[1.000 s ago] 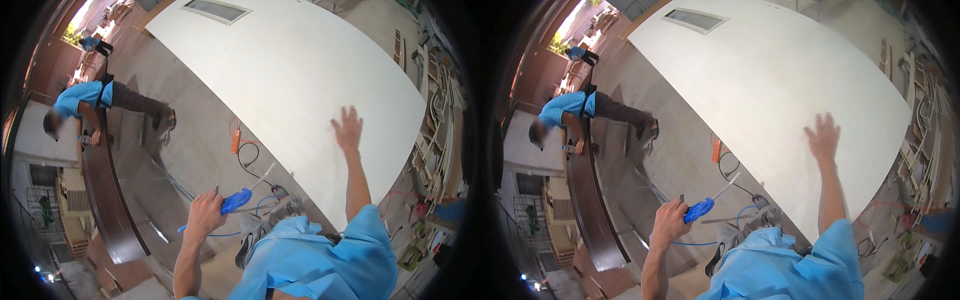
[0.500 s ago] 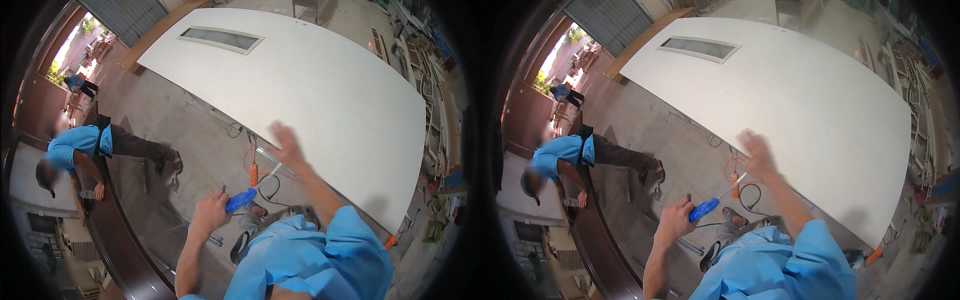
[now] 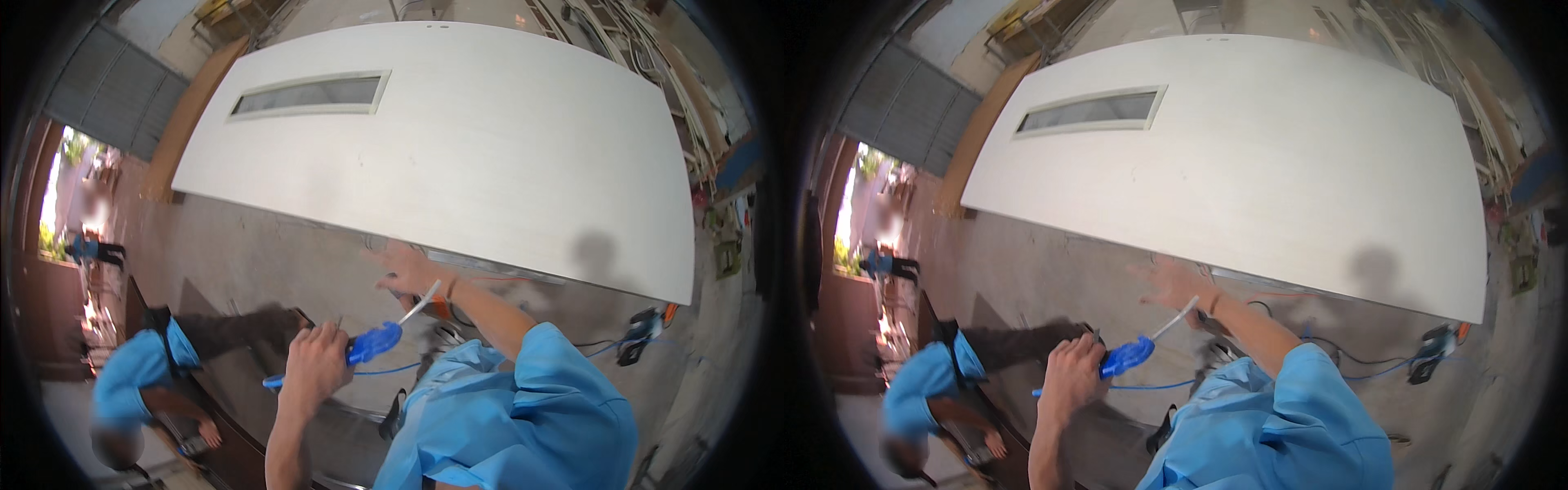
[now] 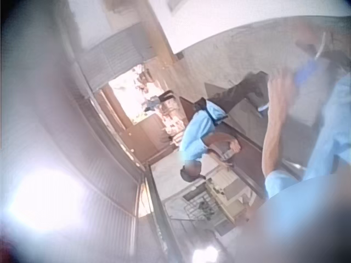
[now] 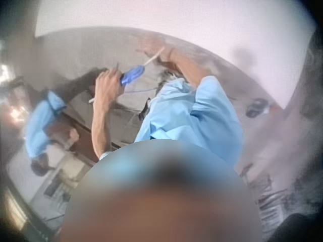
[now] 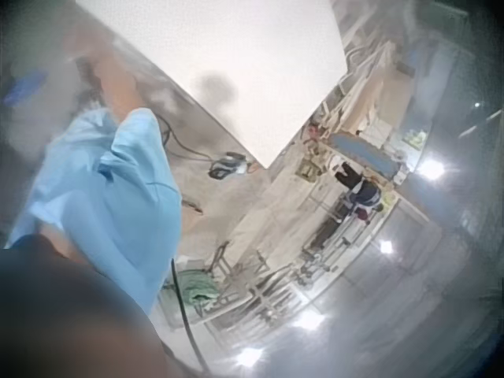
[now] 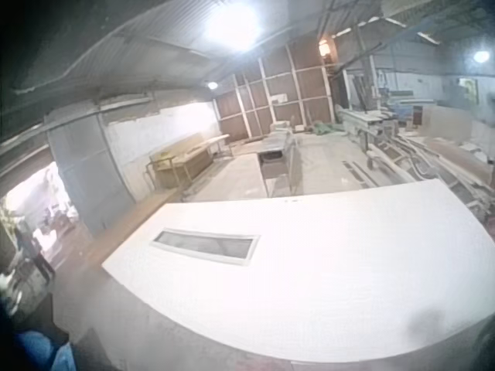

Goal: The person sands a large white door with a power sander, then uses an air blower to remove dust from the surface and around the window frame. The person moves around the workbench to access different areas of the door.

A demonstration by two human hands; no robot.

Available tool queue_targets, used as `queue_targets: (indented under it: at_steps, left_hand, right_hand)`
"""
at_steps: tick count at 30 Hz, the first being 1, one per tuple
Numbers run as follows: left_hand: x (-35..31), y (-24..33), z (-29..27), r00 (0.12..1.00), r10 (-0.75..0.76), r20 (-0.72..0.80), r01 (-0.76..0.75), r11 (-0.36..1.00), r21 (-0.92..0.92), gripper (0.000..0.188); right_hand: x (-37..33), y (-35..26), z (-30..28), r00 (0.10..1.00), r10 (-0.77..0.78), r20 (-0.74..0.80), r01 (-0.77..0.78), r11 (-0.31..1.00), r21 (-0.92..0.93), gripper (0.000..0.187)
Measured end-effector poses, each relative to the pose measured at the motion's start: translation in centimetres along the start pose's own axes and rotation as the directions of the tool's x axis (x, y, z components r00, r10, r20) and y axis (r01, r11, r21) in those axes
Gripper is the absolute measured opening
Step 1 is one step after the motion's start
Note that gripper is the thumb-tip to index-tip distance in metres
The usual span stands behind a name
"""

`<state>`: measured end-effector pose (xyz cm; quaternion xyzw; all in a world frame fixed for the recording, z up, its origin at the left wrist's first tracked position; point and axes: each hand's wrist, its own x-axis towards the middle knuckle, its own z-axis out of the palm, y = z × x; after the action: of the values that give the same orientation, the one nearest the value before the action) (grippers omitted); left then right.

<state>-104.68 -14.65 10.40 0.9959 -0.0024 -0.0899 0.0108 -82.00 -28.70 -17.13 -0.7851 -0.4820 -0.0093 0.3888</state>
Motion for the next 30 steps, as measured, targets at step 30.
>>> queue_targets:
  at_steps: [30]
  left_hand:
    - [10.8,-50.5,4.2,0.942,-0.317,0.113,0.330,0.804,-0.495,0.020]
  right_hand:
    - [30.7,14.6,8.2,0.335,0.631,-0.699,-0.908,0.019,-0.418,0.083]
